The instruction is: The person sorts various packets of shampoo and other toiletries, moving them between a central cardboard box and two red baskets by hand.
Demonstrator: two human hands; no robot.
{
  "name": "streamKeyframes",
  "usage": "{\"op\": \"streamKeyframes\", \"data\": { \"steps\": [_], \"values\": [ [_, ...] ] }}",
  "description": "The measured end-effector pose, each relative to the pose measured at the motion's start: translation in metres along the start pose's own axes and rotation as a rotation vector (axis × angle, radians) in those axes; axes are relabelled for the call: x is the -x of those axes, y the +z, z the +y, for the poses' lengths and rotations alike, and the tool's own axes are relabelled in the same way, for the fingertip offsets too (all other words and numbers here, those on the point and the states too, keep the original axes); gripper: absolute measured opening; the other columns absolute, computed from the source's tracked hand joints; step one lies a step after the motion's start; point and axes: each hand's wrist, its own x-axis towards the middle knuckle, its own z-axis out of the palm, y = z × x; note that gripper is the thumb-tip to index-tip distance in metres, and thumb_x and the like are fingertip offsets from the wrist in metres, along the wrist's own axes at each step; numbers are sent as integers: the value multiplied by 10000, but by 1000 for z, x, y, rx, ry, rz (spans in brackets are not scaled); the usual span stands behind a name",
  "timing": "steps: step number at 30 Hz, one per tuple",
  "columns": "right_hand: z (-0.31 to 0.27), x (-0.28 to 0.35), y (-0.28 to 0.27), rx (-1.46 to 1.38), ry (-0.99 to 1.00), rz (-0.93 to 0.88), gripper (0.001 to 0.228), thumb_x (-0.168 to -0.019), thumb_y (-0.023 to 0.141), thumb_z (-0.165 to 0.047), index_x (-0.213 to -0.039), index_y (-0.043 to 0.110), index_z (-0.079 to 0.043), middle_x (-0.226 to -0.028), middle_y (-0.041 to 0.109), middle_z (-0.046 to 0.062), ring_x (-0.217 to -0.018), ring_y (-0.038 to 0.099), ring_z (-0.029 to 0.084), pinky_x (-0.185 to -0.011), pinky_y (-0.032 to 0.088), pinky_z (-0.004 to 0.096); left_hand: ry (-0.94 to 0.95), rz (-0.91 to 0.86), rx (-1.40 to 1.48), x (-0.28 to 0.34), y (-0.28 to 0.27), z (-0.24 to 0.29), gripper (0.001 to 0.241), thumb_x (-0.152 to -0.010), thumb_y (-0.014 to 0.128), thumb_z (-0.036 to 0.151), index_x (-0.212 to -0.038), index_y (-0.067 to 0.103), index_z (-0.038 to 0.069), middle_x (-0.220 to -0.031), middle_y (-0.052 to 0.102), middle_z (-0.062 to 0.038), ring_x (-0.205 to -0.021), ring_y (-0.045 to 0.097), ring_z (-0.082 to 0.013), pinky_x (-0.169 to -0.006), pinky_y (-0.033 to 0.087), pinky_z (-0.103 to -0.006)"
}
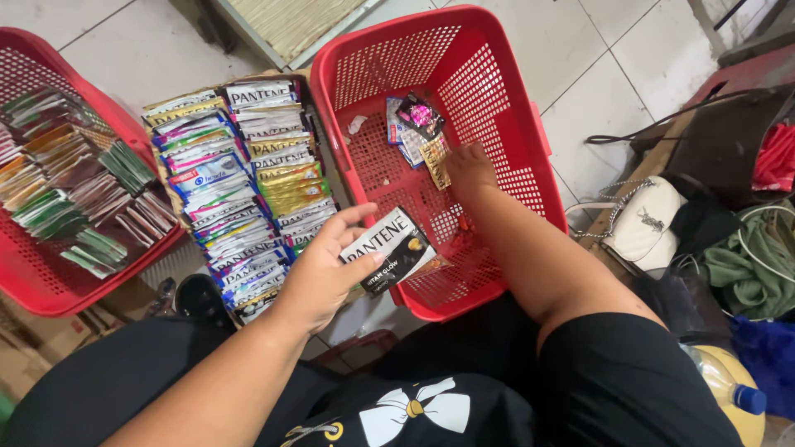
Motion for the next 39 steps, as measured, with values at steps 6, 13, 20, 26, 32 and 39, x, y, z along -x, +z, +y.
{"op": "streamKeyframes", "data": {
  "steps": [6, 13, 20, 26, 32, 39],
  "values": [
    [1, -4, 13, 181, 20, 6, 548, -980, 459, -257, -1516, 443, -147, -1565, 393, 92, -1459, 302, 283, -1140, 234, 477, 3, 117, -11, -4, -2, 0, 579, -873, 674, -41, -1405, 464, 57, -1083, 689, -115, -974, 690, -170, -823, 576, -321],
    [0, 5, -11, -228, -13, 40, 330, -1015, 471, -311, -1267, 614, -153, -1342, 625, 90, -1385, 465, 277, -1171, 291, 454, 53, 90, 105, -6, -12, -11, 292, -982, 597, 27, -1270, 579, -13, -1109, 707, -119, -1016, 692, -185, -908, 573, -346],
    [26, 42, -125, -1156, 310, 162, 388, -1079, 444, -343, -1133, 703, -60, -1023, 777, 119, -948, 744, 300, -853, 552, 447, -45, 155, 200, 1, -14, 2, 229, -1005, 477, 115, -1220, 552, 97, -1184, 685, -86, -1085, 680, -216, -886, 593, -420],
    [50, 148, -256, -1520, 134, 519, 396, -900, 769, -95, -1220, 556, 0, -1063, 730, 138, -987, 727, 213, -849, 568, 349, -39, 74, 146, 9, -13, 6, 335, -1036, 415, 215, -1325, 551, 114, -1271, 671, -107, -1126, 686, -253, -887, 598, -436],
    [-3, 215, -310, -1543, -210, 262, 407, -866, 764, -112, -1220, 583, -25, -1019, 730, 117, -964, 717, 240, -827, 566, 353, -125, -28, 200, 20, -11, -4, 480, -1074, 374, 395, -1369, 550, 60, -1270, 673, -142, -1122, 687, -245, -875, 618, -415],
    [-26, 202, -291, -1310, -299, 719, 267, -966, 681, -50, -1202, 585, 31, -1126, 600, 172, -1054, 619, 283, -925, 501, 351, -51, -149, -18, 27, -12, -18, 369, -1051, 496, 182, -1401, 488, 62, -1273, 620, -84, -1088, 650, -168, -852, 625, -360]
  ]
}}
